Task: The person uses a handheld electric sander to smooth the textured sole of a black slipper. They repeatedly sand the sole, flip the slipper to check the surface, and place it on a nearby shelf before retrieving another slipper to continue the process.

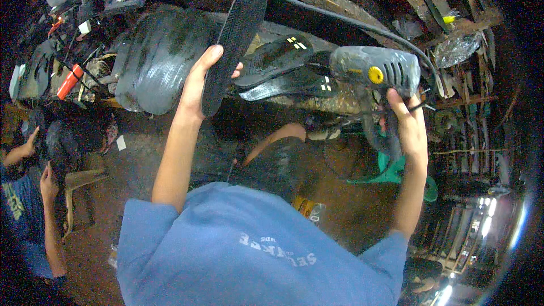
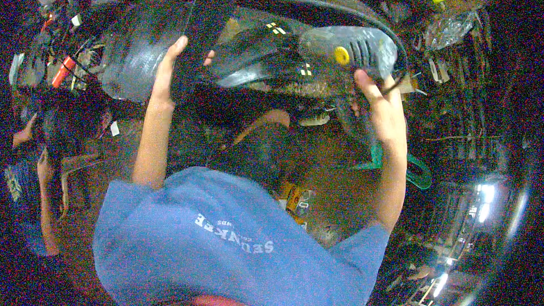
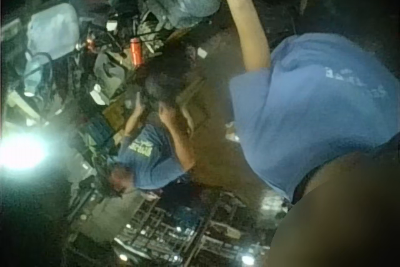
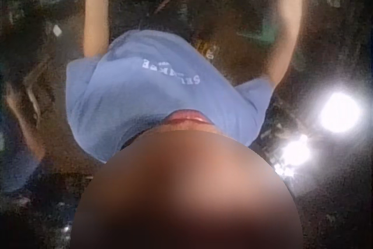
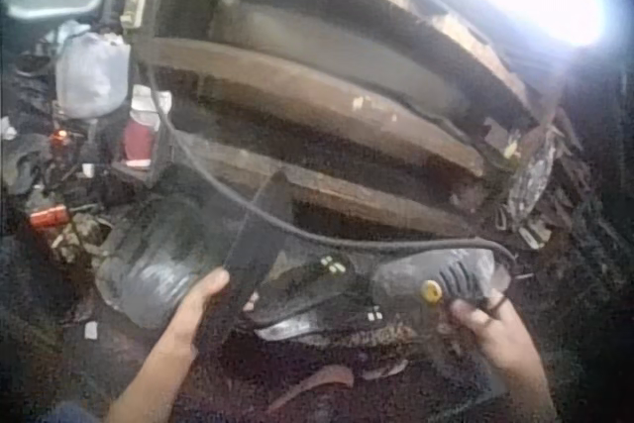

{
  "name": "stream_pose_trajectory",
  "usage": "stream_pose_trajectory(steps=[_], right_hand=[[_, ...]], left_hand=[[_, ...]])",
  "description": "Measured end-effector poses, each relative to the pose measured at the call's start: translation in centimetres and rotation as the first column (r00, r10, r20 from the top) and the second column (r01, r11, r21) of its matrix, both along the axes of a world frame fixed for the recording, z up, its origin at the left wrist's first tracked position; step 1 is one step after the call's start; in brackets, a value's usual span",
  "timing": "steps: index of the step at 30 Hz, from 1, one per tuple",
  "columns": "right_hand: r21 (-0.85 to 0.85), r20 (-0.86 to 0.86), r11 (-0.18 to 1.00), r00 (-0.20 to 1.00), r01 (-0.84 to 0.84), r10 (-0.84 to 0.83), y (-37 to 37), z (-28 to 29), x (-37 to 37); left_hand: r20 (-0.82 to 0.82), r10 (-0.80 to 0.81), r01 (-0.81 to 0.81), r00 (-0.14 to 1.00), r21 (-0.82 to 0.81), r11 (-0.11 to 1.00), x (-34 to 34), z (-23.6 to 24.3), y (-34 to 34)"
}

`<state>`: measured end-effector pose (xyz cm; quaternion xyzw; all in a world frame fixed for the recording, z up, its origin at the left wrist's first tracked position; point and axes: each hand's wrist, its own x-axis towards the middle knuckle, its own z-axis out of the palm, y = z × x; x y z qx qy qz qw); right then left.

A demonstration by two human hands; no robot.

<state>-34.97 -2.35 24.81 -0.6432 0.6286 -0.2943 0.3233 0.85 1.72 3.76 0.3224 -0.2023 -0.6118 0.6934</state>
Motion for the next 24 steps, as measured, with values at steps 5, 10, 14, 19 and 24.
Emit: stream_pose_trajectory(steps=[5, 10, 14, 19, 24], right_hand=[[0.128, -0.021, 0.99, 0.998, -0.059, 0.062, -3.8, -1.8, 2.1], [0.136, -0.087, 0.989, 0.994, -0.061, 0.073, -5.8, -2.3, 2.5], [0.089, -0.074, 0.991, 0.992, -0.097, 0.103, -7.2, -2.4, 2.4], [0.072, -0.058, 0.992, 0.992, -0.104, 0.108, -9.0, -2.8, 2.4], [0.075, -0.085, 0.995, 0.994, -0.059, 0.065, -10.9, -3.4, 2.7]], left_hand=[[0.12, -0.027, 0.031, 0.992, -0.03, 0.999, -0.3, -1.0, 3.6], [0.201, 0.015, -0.002, 0.98, -0.066, 0.998, 0.3, -2.1, 5.8], [0.213, 0.015, 0.002, 0.977, -0.08, 0.997, 0.8, -2.6, 6.4], [0.288, 0.044, -0.019, 0.957, -0.089, 0.996, 0.8, -2.6, 6.6], [0.318, 0.073, -0.06, 0.945, -0.048, 0.997, 0.8, -2.7, 7.2]])
